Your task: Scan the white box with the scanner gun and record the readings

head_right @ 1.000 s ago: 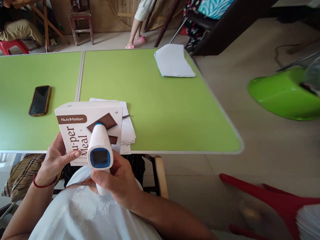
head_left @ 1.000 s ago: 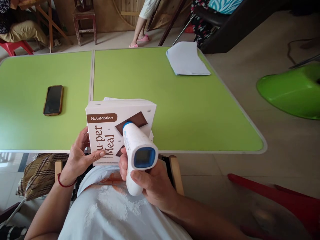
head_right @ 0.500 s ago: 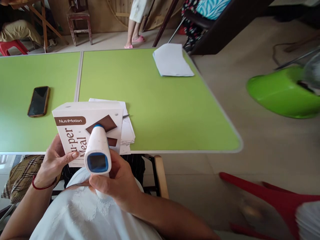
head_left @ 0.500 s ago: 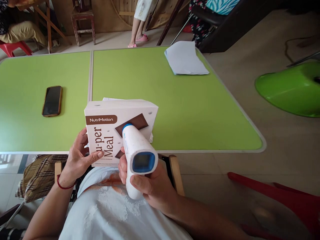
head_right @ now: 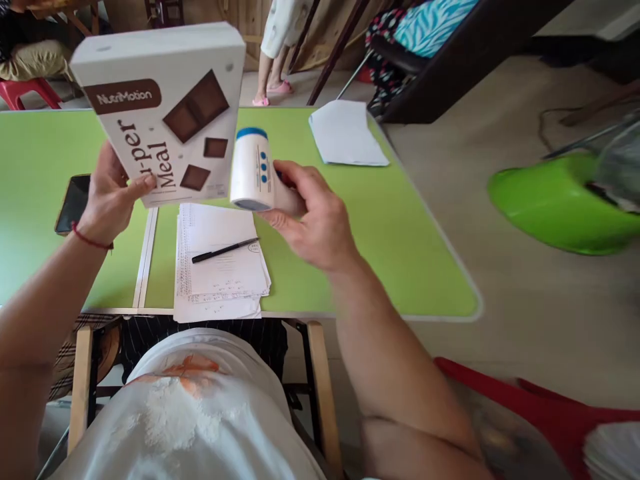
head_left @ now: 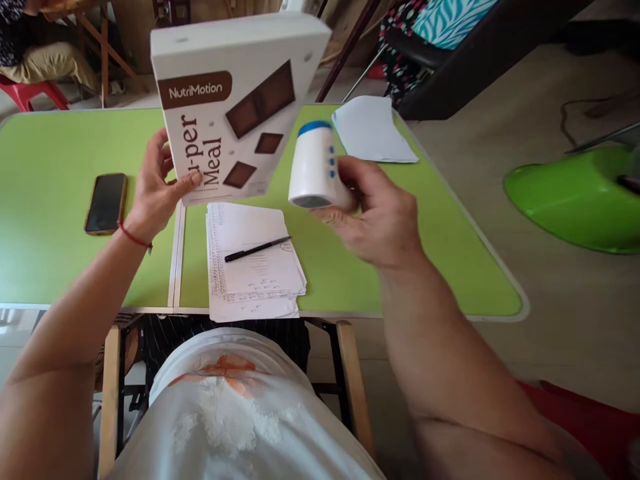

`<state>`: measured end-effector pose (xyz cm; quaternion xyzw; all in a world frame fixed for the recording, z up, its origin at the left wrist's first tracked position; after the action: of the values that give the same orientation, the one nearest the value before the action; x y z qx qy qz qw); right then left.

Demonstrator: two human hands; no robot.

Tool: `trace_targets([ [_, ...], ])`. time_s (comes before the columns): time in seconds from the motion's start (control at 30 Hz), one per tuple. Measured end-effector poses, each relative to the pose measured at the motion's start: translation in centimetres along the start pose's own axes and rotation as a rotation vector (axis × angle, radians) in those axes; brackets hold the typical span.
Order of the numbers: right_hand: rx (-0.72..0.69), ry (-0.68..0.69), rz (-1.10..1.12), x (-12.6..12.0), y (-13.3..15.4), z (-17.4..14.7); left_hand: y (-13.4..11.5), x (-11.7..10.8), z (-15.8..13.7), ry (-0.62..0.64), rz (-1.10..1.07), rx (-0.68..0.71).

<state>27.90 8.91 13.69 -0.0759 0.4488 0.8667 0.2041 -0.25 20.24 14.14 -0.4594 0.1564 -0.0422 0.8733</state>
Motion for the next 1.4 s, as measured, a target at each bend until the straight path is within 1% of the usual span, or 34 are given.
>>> trace_targets([
  [0.1, 0.141, 0.144, -0.157, 0.0, -5.5, 0.6, 5.1, 0.4, 2.1, 0.001, 0.004, 0.007],
  [0.17, 0.224, 0.225, -0.253, 0.7, -8.2, 0.1, 7.6, 1.0, 2.6, 0.016, -0.006, -0.011],
  [0.27, 0.276, 0.329, -0.363, 2.1, -10.2, -0.6, 9.5, 1.8, 2.8, 0.055, -0.014, -0.015],
  [0.37, 0.251, 0.368, -0.419, 3.1, -10.7, -0.6, 10.3, 2.3, 2.8, 0.110, 0.006, -0.007],
  [0.47, 0.217, 0.391, -0.446, 3.4, -10.7, -0.7, 10.8, 2.5, 2.7, 0.156, 0.028, -0.029],
  [0.53, 0.172, 0.389, -0.475, 3.2, -10.1, -0.8, 10.8, 2.4, 2.5, 0.180, 0.036, -0.042],
  [0.63, 0.028, 0.323, -0.511, 2.8, -7.5, -1.1, 10.5, 2.2, 1.8, 0.209, 0.068, -0.072],
  [0.67, -0.025, 0.323, -0.496, 2.9, -6.4, -1.4, 10.5, 2.0, 1.4, 0.208, 0.109, -0.097],
  [0.7, -0.071, 0.351, -0.469, 3.3, -5.3, -1.8, 10.6, 1.8, 1.0, 0.202, 0.190, -0.140],
  [0.77, -0.140, 0.475, -0.435, 4.6, -3.6, -2.9, 10.8, 1.1, 0.0, 0.180, 0.424, -0.257],
  [0.83, -0.186, 0.610, -0.485, 6.0, -2.6, -4.0, 10.6, 0.7, -1.1, 0.168, 0.640, -0.357],
  [0.9, -0.204, 0.661, -0.564, 6.6, -2.0, -4.5, 9.8, 1.0, -2.0, 0.186, 0.733, -0.384],
  [0.93, -0.197, 0.648, -0.567, 6.7, -1.7, -4.3, 9.2, 1.3, -2.2, 0.200, 0.761, -0.384],
  [1.0, -0.148, 0.543, -0.465, 6.2, -0.9, -3.3, 8.6, 2.1, -2.7, 0.277, 0.871, -0.416],
  [1.1, -0.009, 0.224, -0.147, 5.0, 0.4, -1.0, 7.9, 3.0, -3.1, 0.391, 0.945, -0.462],
  [1.13, 0.050, 0.129, -0.035, 4.9, 0.4, -0.3, 7.7, 3.2, -3.1, 0.411, 0.958, -0.469],
  [1.17, 0.116, 0.068, 0.072, 5.3, 0.3, 0.1, 7.6, 3.3, -3.0, 0.422, 0.970, -0.473],
  [1.2, 0.181, 0.046, 0.171, 6.2, 0.0, 0.5, 7.4, 3.4, -3.0, 0.428, 0.981, -0.474],
  [1.23, 0.250, 0.058, 0.257, 7.4, -0.5, 0.6, 7.4, 3.4, -3.0, 0.430, 0.987, -0.474],
  [1.3, 0.365, 0.117, 0.366, 10.1, -1.7, 0.5, 7.4, 3.4, -3.1, 0.419, 0.984, -0.465],
  [1.33, 0.408, 0.132, 0.385, 11.2, -2.4, 0.3, 7.4, 3.4, -3.1, 0.406, 0.976, -0.457],
  [1.4, 0.443, 0.114, 0.373, 12.4, -3.7, -0.3, 7.6, 3.3, -3.1, 0.375, 0.953, -0.432],
])
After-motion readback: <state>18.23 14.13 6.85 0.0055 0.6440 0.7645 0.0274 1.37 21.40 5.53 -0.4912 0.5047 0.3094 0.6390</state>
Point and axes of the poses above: each hand's wrist, its own z-axis towards the middle knuckle, its own x-axis out of the palm, y = z × x, the point moved 8 cm from there along z, towards the middle knuckle, and after that the axes turned 11 degrees about z, right-handed, at the moved point
